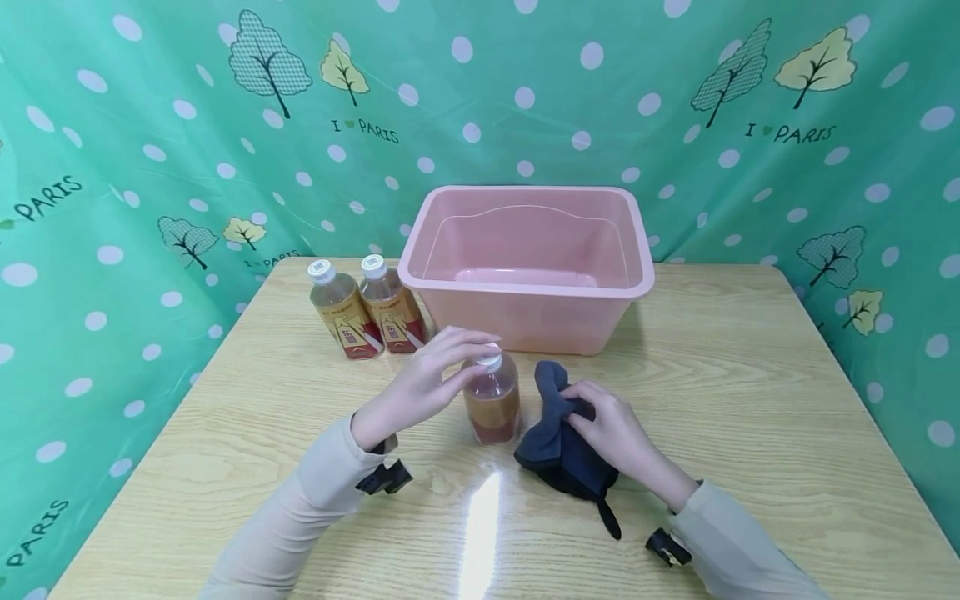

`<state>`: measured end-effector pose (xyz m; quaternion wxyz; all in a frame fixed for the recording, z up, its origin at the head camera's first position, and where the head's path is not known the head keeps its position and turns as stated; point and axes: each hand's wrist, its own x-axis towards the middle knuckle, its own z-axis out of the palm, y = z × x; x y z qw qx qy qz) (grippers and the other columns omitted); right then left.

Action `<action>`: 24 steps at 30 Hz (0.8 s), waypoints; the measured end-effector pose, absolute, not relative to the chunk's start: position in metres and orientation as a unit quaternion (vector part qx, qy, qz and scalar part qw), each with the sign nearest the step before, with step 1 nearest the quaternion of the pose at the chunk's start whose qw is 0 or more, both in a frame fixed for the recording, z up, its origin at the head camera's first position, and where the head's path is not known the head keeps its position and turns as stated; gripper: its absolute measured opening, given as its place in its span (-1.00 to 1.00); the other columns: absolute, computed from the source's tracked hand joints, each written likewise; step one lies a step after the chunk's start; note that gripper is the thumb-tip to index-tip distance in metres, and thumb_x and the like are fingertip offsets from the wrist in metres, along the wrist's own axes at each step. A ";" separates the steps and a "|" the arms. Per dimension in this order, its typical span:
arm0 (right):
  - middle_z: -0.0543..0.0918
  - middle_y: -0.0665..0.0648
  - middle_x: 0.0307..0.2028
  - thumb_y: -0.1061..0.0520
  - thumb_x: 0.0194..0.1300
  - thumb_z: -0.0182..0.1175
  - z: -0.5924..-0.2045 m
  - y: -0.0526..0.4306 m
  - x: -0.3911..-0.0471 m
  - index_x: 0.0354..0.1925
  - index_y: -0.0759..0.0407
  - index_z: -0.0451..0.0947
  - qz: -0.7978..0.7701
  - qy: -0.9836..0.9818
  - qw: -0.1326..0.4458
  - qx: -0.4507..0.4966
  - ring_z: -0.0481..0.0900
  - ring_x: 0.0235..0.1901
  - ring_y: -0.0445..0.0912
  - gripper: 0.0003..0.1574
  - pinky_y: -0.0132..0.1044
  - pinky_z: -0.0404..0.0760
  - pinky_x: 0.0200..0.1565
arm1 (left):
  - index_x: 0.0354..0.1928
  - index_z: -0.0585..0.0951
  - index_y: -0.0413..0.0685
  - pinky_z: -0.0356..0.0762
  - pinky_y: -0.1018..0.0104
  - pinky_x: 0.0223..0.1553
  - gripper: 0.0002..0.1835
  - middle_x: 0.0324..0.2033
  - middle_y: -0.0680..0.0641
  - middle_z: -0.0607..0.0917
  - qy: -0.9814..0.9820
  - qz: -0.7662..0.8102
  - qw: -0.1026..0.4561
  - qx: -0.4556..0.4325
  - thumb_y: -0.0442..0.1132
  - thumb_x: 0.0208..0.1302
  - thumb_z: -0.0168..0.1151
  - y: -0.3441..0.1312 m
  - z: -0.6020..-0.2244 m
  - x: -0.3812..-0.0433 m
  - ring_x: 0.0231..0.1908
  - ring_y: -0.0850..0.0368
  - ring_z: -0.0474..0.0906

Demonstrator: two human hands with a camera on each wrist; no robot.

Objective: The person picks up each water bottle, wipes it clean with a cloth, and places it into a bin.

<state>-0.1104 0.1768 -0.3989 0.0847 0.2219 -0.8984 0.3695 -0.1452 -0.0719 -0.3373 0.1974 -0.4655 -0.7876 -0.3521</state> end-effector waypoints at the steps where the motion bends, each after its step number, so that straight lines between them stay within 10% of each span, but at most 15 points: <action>1: 0.57 0.21 -0.29 0.55 -0.11 0.20 -0.399 0.177 -0.110 -0.30 0.33 0.53 0.370 -0.898 0.086 0.222 0.55 -0.27 0.07 -0.67 -0.16 0.56 -0.30 | -0.15 0.56 -0.27 0.33 0.45 0.02 -0.75 -0.11 -0.18 0.57 -0.787 -0.351 0.197 -0.467 -0.43 0.08 0.19 -0.072 -0.337 -0.145 -0.06 0.08 0.42; 24: 0.58 0.19 -0.30 0.56 -0.12 0.21 -0.378 0.171 -0.115 -0.28 0.34 0.53 0.382 -0.883 0.116 0.245 0.55 -0.34 0.00 -0.64 -0.22 0.56 -0.36 | -0.23 0.56 -0.27 0.49 0.47 -0.26 -0.77 -0.23 -0.13 0.57 -0.779 -0.430 0.224 -0.397 -0.39 0.01 0.27 -0.069 -0.345 -0.140 -0.29 0.19 0.50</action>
